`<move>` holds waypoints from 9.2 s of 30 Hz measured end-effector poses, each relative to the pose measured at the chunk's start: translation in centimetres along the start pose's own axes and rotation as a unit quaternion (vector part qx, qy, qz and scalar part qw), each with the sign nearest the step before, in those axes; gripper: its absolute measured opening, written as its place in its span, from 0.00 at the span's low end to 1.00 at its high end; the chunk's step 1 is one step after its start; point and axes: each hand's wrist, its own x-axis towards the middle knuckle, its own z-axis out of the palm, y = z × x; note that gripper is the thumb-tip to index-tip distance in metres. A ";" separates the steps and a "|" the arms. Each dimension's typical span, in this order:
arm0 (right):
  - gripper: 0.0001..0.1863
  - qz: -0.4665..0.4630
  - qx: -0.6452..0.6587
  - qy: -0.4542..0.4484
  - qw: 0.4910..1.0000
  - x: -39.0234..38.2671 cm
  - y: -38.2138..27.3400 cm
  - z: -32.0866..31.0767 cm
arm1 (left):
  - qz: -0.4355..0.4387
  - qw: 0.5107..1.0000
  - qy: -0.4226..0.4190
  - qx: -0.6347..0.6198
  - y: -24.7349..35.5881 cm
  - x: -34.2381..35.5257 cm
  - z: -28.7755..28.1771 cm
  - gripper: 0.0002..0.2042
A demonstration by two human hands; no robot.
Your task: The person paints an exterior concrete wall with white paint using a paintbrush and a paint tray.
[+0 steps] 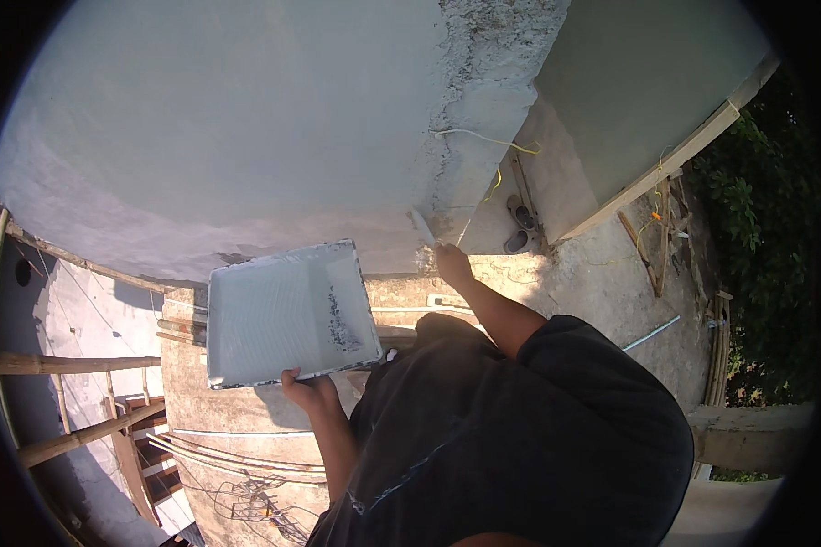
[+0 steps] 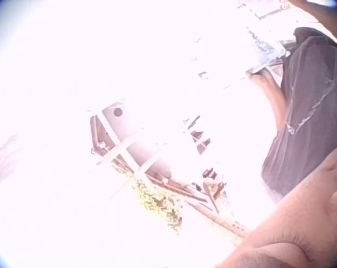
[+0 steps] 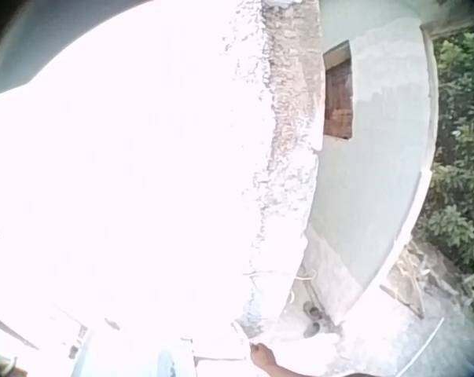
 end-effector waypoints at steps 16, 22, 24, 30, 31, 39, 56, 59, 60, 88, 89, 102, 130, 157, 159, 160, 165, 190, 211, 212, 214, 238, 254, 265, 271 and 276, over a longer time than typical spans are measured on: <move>0.22 0.000 0.069 0.048 0.996 -2.3 -4.1 -1.8 | 0.025 0.999 0.012 -0.015 0.3 -0.3 -0.4 0.29; 0.22 -0.044 -0.027 -0.007 0.999 -1.1 -2.6 -1.2 | 0.028 0.999 0.017 -0.034 0.6 -0.2 0.1 0.26; 0.23 -0.017 0.116 0.018 0.993 -1.4 -4.0 -1.7 | 0.029 0.998 0.021 -0.043 0.7 -0.2 -0.1 0.26; 0.24 0.019 0.045 -0.056 0.997 0.3 -0.2 -0.3 | 0.021 0.999 0.009 -0.041 0.8 -0.3 0.2 0.25; 0.24 0.018 0.045 -0.056 0.997 0.5 0.5 -0.2 | 0.019 0.999 0.006 -0.039 0.8 -0.3 0.2 0.25; 0.24 0.020 0.187 -0.026 0.982 -0.4 -1.5 -1.5 | 0.035 0.998 0.027 -0.038 1.1 -0.6 0.2 0.25; 0.16 -0.144 0.424 -0.034 0.893 -2.5 -12.4 -12.9 | 0.021 0.998 0.040 -0.032 0.7 -0.5 0.1 0.24; 0.16 -0.134 0.350 -0.042 0.926 -0.8 -11.7 -12.6 | 0.019 0.999 0.038 -0.030 0.3 -0.7 0.2 0.24; 0.16 -0.134 0.351 -0.040 0.926 -0.4 -10.9 -12.3 | 0.017 0.999 0.032 -0.028 0.1 -0.6 0.1 0.25; 0.21 -0.057 0.089 -0.008 0.994 -0.3 -5.0 -8.3 | -0.003 1.000 0.013 -0.008 -0.7 -1.0 1.1 0.27; 0.22 -0.054 0.052 0.001 0.997 -0.1 -4.4 -7.7 | -0.004 1.000 0.010 -0.006 -0.8 -1.1 1.4 0.27; 0.21 -0.076 0.115 0.051 0.989 -0.2 -5.0 -8.2 | -0.001 1.000 0.016 -0.009 -0.7 -0.8 0.9 0.27; 0.16 0.030 0.293 -0.212 0.932 -3.8 -9.6 -11.9 | -0.007 1.000 -0.011 0.021 -0.3 -1.1 0.5 0.29; 0.18 -0.196 -0.195 -0.346 0.897 -6.4 -20.6 -11.4 | 0.017 0.998 -0.056 0.022 -1.5 -2.3 0.7 0.28; 0.18 -0.206 -0.204 -0.363 0.885 -6.6 -20.6 -11.2 | 0.025 0.997 -0.064 0.029 -1.6 -2.3 0.8 0.28; 0.19 -0.209 -0.213 -0.377 0.877 -6.8 -20.5 -11.0 | 0.032 0.996 -0.073 0.036 -1.6 -2.3 0.9 0.29; 0.20 -0.213 -0.220 -0.407 0.861 -8.1 -20.9 -10.7 | 0.036 0.997 -0.060 0.040 -1.8 -2.2 1.0 0.30; 0.18 -0.225 -0.150 -0.526 0.807 -10.5 -20.3 -9.0 | 0.102 0.992 -0.054 0.044 -2.7 -1.5 1.3 0.28; 0.14 0.038 0.226 -0.480 0.847 -7.3 -16.2 -13.2 | 0.070 0.997 -0.005 -0.014 -1.1 -1.3 0.9 0.27; 0.14 0.047 0.256 -0.458 0.850 -7.1 -15.9 -13.6 | 0.069 0.998 -0.005 -0.014 -1.1 -1.1 0.6 0.28; 0.13 0.062 0.317 -0.416 0.850 -6.8 -15.1 -14.3 | 0.064 0.998 -0.003 -0.016 -1.2 -0.9 0.0 0.28; 0.14 -0.147 -0.082 0.075 0.983 -3.2 -8.8 -12.6 | 0.037 0.999 -0.001 -0.011 -2.1 -1.4 0.8 0.25; 0.16 -0.234 -0.168 0.097 0.953 -3.0 -9.0 -14.0 | 0.027 0.999 -0.009 -0.025 -2.0 -0.4 -0.1 0.27; 0.13 -0.118 -0.202 -0.002 0.972 -3.8 -8.6 -11.3 | 0.025 0.999 -0.013 -0.019 -2.0 -0.7 0.2 0.28; 0.14 -0.113 -0.238 -0.059 0.963 -3.2 -7.5 -11.1 | 0.027 0.999 -0.010 -0.018 -1.9 -1.1 0.5 0.28; 0.15 -0.119 -0.238 -0.060 0.962 -2.4 -8.4 -11.7 | 0.035 0.999 -0.003 -0.018 -1.7 -1.0 0.2 0.28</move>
